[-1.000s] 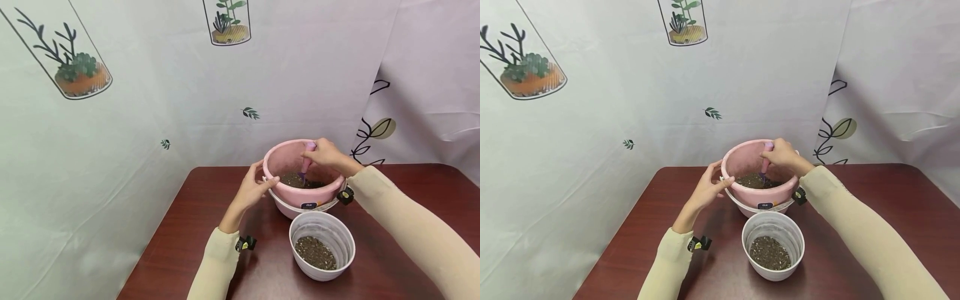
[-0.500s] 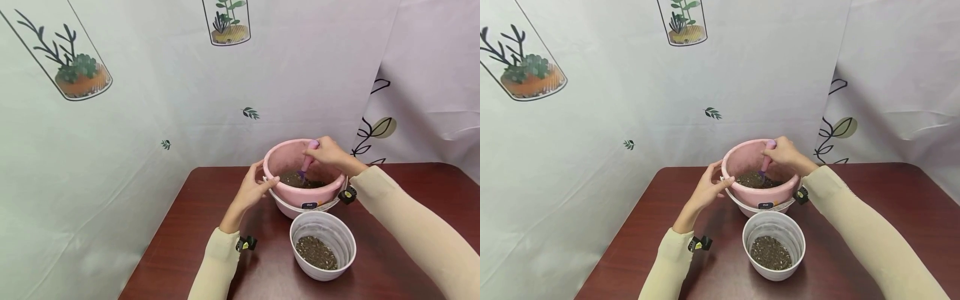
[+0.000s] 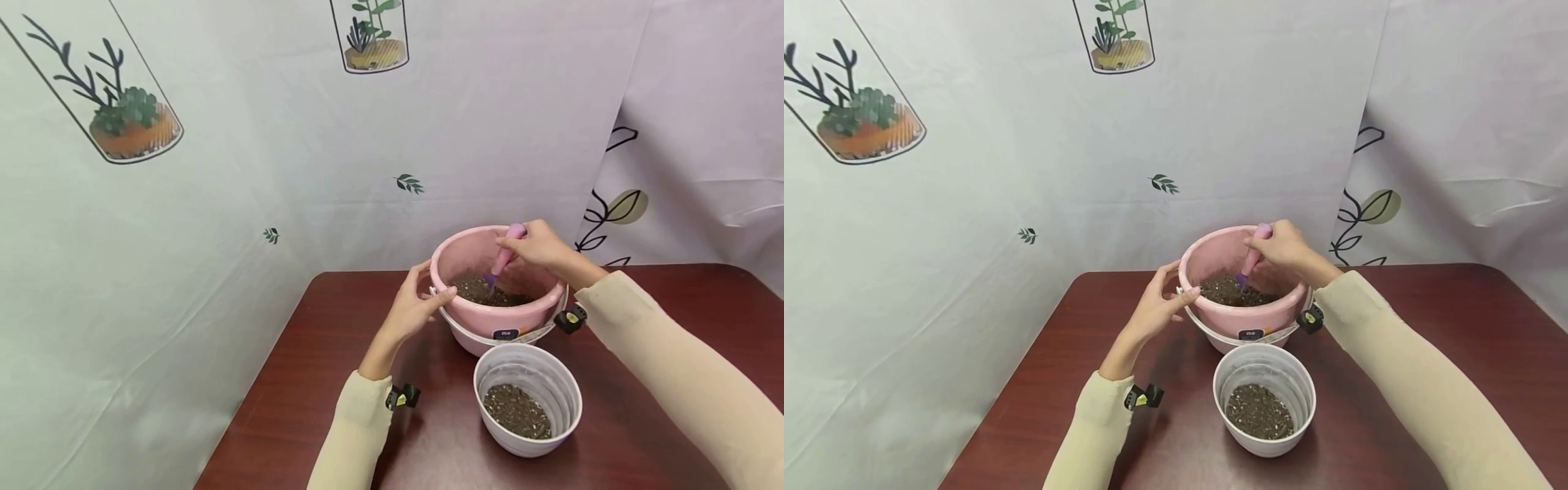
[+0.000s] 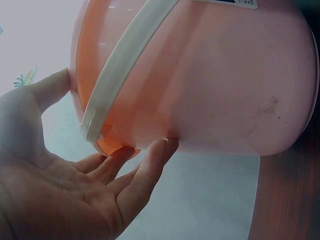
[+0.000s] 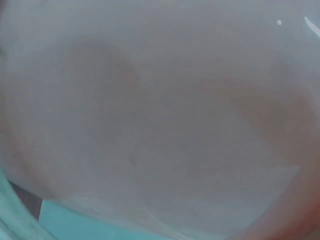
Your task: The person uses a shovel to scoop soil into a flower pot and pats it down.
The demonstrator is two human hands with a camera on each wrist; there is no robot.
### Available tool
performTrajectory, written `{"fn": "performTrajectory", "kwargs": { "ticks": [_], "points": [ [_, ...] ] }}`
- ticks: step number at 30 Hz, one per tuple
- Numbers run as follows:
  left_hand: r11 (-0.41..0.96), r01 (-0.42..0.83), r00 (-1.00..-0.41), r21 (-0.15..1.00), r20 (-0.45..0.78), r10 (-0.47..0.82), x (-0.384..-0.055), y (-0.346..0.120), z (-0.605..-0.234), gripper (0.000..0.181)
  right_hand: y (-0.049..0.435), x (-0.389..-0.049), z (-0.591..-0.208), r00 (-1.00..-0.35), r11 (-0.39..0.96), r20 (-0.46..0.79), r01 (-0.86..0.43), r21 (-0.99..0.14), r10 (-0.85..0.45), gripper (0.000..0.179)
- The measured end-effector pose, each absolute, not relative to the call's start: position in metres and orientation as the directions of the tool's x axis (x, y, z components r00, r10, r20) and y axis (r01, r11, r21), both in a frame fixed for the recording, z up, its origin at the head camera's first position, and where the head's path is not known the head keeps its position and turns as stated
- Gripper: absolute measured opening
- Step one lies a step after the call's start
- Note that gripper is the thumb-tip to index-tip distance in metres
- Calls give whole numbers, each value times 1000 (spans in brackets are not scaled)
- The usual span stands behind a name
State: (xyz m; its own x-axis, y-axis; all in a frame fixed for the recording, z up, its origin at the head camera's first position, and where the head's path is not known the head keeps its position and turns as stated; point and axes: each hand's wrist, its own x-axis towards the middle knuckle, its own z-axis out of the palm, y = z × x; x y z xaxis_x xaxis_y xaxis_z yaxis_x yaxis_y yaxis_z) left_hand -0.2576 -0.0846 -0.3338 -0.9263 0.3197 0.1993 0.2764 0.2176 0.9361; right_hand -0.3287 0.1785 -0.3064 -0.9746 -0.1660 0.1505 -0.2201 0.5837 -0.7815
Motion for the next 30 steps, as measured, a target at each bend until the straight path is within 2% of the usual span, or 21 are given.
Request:
{"fn": "performTrajectory", "kwargs": {
  "ticks": [14, 18, 23, 25, 30],
  "points": [
    [220, 284, -926, 933, 208, 316, -285, -87, -367, 76, 181, -322, -302, -973, 580, 165, -229, -781, -162, 36],
    [218, 294, -925, 931, 221, 308, -285, -87, -367, 74, 186, -319, -299, -975, 476, 122, -197, -857, -184, 43],
    [217, 297, -926, 930, 225, 302, -285, -87, -367, 74, 194, -314, -297, -981, 344, 98, -152, -927, -169, 35],
    [217, 297, -927, 930, 227, 299, -285, -87, -368, 74, 197, -312, -297, -984, 326, 103, -146, -934, -145, 31],
    [216, 299, -928, 930, 229, 295, -285, -87, -369, 75, 205, -308, -300, -988, 331, 112, -140, -933, -102, 37]
  ]
}}
